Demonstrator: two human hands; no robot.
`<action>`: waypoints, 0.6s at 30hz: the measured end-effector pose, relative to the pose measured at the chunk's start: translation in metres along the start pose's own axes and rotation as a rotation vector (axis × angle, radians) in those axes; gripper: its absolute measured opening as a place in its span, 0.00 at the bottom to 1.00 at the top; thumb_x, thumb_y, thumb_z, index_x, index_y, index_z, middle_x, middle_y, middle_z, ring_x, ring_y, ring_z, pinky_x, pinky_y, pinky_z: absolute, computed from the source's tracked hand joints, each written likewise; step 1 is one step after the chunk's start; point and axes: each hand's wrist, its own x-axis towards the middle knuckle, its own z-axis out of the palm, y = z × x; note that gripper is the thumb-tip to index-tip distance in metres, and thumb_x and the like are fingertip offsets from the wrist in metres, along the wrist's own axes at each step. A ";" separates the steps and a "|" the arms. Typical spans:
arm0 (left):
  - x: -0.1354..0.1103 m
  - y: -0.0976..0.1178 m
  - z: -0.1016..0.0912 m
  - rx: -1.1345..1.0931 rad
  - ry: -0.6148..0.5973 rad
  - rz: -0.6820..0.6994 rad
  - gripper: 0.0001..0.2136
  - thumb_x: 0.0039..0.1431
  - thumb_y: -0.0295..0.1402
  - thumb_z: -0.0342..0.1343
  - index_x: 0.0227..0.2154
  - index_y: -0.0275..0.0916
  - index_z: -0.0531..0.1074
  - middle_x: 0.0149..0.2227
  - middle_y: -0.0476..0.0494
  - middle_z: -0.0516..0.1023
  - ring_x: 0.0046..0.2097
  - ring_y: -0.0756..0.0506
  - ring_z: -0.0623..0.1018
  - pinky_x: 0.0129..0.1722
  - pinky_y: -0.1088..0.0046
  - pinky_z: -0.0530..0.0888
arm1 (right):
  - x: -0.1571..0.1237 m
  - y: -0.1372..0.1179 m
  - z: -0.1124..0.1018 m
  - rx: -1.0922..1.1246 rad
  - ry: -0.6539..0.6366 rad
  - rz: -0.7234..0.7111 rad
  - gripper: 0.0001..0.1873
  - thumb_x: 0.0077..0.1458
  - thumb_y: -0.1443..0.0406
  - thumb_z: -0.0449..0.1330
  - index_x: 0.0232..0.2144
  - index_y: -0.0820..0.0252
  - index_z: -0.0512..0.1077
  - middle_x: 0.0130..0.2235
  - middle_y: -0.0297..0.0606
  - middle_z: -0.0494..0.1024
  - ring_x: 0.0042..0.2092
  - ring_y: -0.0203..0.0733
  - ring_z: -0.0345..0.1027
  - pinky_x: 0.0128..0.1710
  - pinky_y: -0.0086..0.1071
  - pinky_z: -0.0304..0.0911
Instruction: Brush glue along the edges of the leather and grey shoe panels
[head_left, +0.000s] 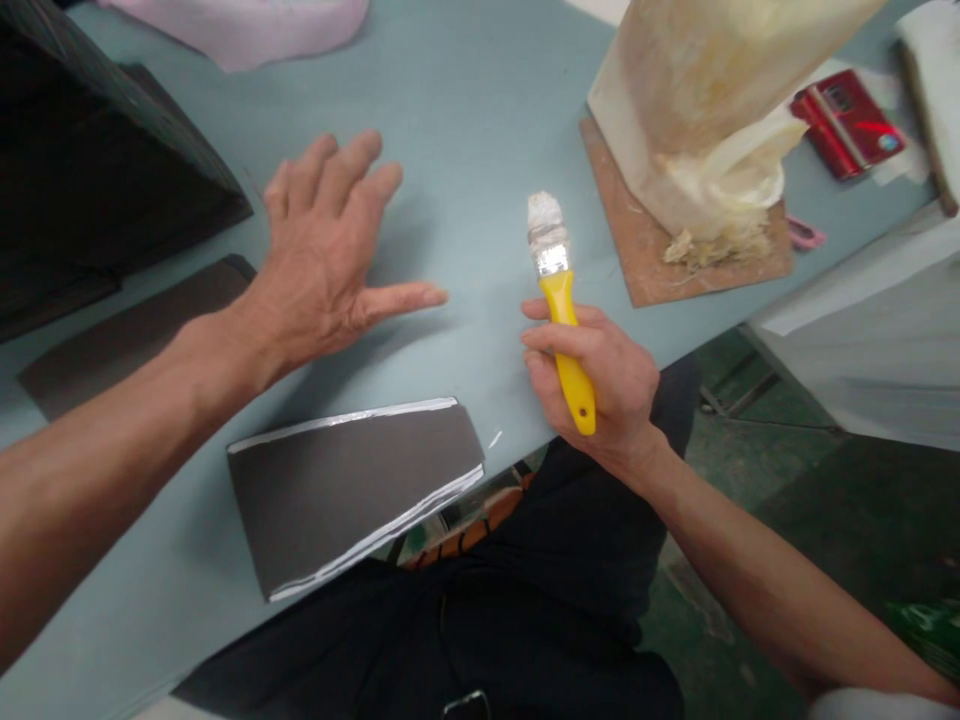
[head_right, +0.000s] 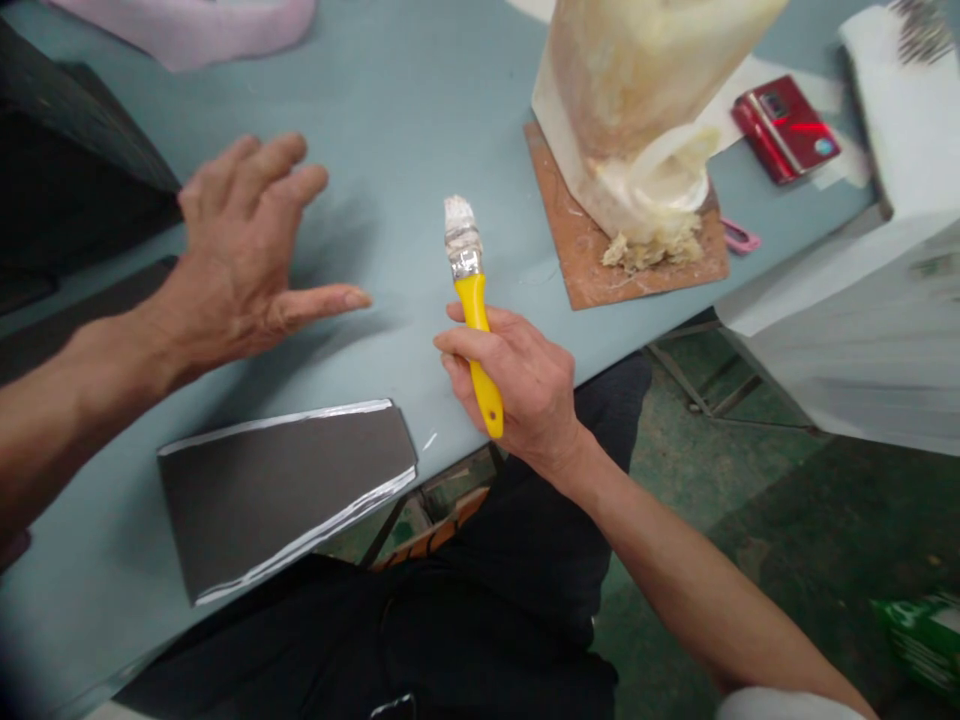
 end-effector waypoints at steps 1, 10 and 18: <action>-0.004 -0.002 0.000 -0.017 -0.033 0.046 0.62 0.50 0.82 0.39 0.75 0.36 0.54 0.80 0.33 0.49 0.79 0.23 0.46 0.77 0.35 0.42 | 0.000 0.000 0.000 0.002 0.003 0.001 0.10 0.67 0.70 0.61 0.48 0.52 0.72 0.48 0.40 0.87 0.50 0.43 0.85 0.49 0.34 0.79; -0.029 -0.014 0.014 0.021 -0.141 0.219 0.65 0.47 0.83 0.39 0.74 0.32 0.57 0.79 0.26 0.50 0.78 0.18 0.47 0.74 0.30 0.42 | -0.001 0.000 -0.001 -0.001 -0.026 0.017 0.10 0.67 0.69 0.61 0.48 0.52 0.74 0.49 0.39 0.87 0.50 0.44 0.85 0.48 0.37 0.80; 0.009 0.004 -0.010 0.044 0.030 -0.029 0.55 0.59 0.74 0.47 0.74 0.33 0.53 0.80 0.33 0.49 0.79 0.32 0.51 0.78 0.47 0.47 | -0.001 0.000 0.000 0.004 -0.011 0.019 0.09 0.67 0.69 0.61 0.47 0.52 0.73 0.49 0.41 0.87 0.50 0.44 0.85 0.50 0.36 0.80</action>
